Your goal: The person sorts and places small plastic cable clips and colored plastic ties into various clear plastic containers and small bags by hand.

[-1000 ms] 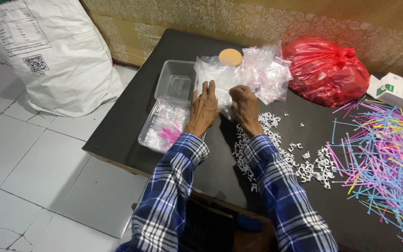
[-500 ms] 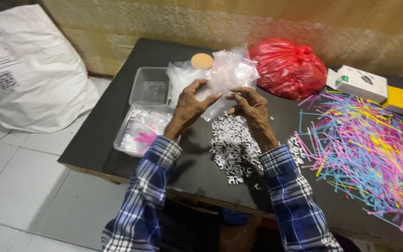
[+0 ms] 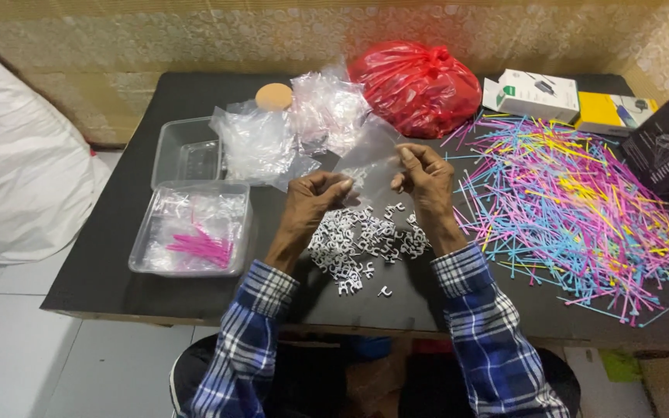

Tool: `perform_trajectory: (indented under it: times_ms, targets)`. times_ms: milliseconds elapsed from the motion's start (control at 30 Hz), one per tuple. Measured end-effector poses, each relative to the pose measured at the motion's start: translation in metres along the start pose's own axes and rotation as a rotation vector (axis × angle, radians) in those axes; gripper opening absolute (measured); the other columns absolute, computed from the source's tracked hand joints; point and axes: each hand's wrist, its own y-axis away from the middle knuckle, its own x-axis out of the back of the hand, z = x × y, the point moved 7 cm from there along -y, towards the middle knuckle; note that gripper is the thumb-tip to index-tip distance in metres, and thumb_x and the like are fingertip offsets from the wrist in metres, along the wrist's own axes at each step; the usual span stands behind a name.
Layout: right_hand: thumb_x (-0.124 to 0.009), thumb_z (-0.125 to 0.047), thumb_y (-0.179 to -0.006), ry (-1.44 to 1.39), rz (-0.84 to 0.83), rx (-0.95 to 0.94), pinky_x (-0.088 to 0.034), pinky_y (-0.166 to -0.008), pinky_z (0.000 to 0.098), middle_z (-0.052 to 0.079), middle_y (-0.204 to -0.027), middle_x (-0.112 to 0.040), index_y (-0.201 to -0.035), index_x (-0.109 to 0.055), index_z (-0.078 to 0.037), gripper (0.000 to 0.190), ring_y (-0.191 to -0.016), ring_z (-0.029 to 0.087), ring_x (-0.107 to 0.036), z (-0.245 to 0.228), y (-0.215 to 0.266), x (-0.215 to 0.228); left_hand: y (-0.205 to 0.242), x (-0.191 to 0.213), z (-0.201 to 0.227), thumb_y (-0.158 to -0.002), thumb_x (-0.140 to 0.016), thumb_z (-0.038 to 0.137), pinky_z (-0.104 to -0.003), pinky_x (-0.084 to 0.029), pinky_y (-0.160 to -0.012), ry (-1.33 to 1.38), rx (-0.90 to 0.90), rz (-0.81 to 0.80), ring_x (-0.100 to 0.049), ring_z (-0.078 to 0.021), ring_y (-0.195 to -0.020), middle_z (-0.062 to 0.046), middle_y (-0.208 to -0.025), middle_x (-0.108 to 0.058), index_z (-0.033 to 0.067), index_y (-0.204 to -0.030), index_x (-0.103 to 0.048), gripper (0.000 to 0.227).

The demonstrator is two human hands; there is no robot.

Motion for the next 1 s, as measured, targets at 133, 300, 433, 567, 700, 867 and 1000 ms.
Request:
perform_trajectory:
  times_ms: [133, 300, 433, 567, 700, 867, 1000]
  targets:
    - [-0.063, -0.02, -0.104, 0.385, 0.031, 0.173, -0.059, -0.055, 0.0264, 0.029, -0.123, -0.062, -0.139, -0.045, 0.005, 0.046, -0.072, 0.019, -0.07, -0.014, 0.016, 0.002, -0.022, -0.001, -0.025, -0.081, -0.09, 0.017, -0.026, -0.065, -0.065, -0.073, -0.119, 0.181, -0.074, -0.0122, -0.072, -0.01, -0.077, -0.077, 0.0037, -0.099, -0.078, 0.025]
    - [-0.089, -0.032, -0.082, 0.78, -0.053, 0.719, -0.056, -0.083, 0.038, 0.01, -0.102, -0.064, -0.123, -0.063, -0.006, 0.055, -0.085, 0.028, -0.07, -0.003, 0.045, -0.01, -0.029, -0.011, -0.025, -0.079, -0.091, 0.024, -0.021, -0.051, -0.059, -0.291, -0.261, 0.349, -0.06, -0.0047, -0.063, -0.001, -0.064, -0.068, 0.0111, -0.084, -0.076, 0.021]
    - [-0.086, -0.023, -0.084, 0.854, -0.027, 0.749, -0.057, -0.084, 0.0354, 0.006, -0.09, -0.071, -0.114, -0.068, -0.008, 0.038, -0.082, 0.026, -0.072, 0.005, 0.048, -0.009, -0.037, -0.03, -0.039, -0.078, -0.093, 0.025, -0.02, -0.05, -0.06, -0.283, -0.261, 0.318, -0.057, -0.0034, -0.063, 0.0, -0.062, -0.067, 0.0121, -0.081, -0.076, 0.022]
    - [-0.08, -0.014, -0.088, 0.733, -0.021, 0.609, -0.059, -0.085, 0.0379, 0.005, -0.091, -0.076, -0.114, -0.07, -0.013, 0.028, -0.087, 0.024, -0.076, 0.001, 0.043, 0.002, -0.032, -0.053, -0.034, -0.083, -0.087, 0.013, -0.025, -0.055, -0.07, -0.181, -0.317, 0.185, -0.061, -0.0064, -0.07, -0.007, -0.068, -0.072, 0.008, -0.091, -0.078, 0.013]
    - [-0.081, -0.01, -0.087, 0.701, -0.034, 0.578, -0.06, -0.082, 0.0387, 0.009, -0.094, -0.078, -0.121, -0.068, -0.011, 0.036, -0.091, 0.027, -0.077, -0.003, 0.04, 0.002, -0.015, -0.068, -0.007, -0.093, -0.077, 0.014, -0.033, -0.058, -0.078, -0.276, -0.399, 0.066, -0.068, -0.0128, -0.089, -0.014, -0.087, -0.079, 0.0078, -0.101, -0.08, 0.011]
    - [-0.071, -0.003, -0.094, 0.801, 0.001, 0.562, -0.06, -0.078, 0.04, 0.012, -0.093, -0.079, -0.124, -0.067, -0.011, 0.032, -0.091, 0.031, -0.075, -0.003, 0.043, 0.005, -0.029, -0.05, -0.04, -0.092, -0.078, 0.019, -0.032, -0.059, -0.084, -0.29, -0.38, 0.103, -0.072, -0.0129, -0.09, -0.01, -0.09, -0.08, 0.0124, -0.107, -0.081, 0.017]
    - [-0.068, -0.012, -0.101, 0.847, 0.127, 0.504, -0.06, -0.077, 0.0427, 0.015, -0.093, -0.078, -0.123, -0.064, -0.012, 0.023, -0.091, 0.032, -0.075, 0.009, 0.035, 0.019, -0.033, -0.046, -0.038, -0.088, -0.082, 0.015, -0.042, -0.059, -0.088, -0.34, -0.535, 0.121, -0.076, -0.0249, -0.085, -0.018, -0.093, -0.078, 0.0121, -0.129, -0.07, 0.044]
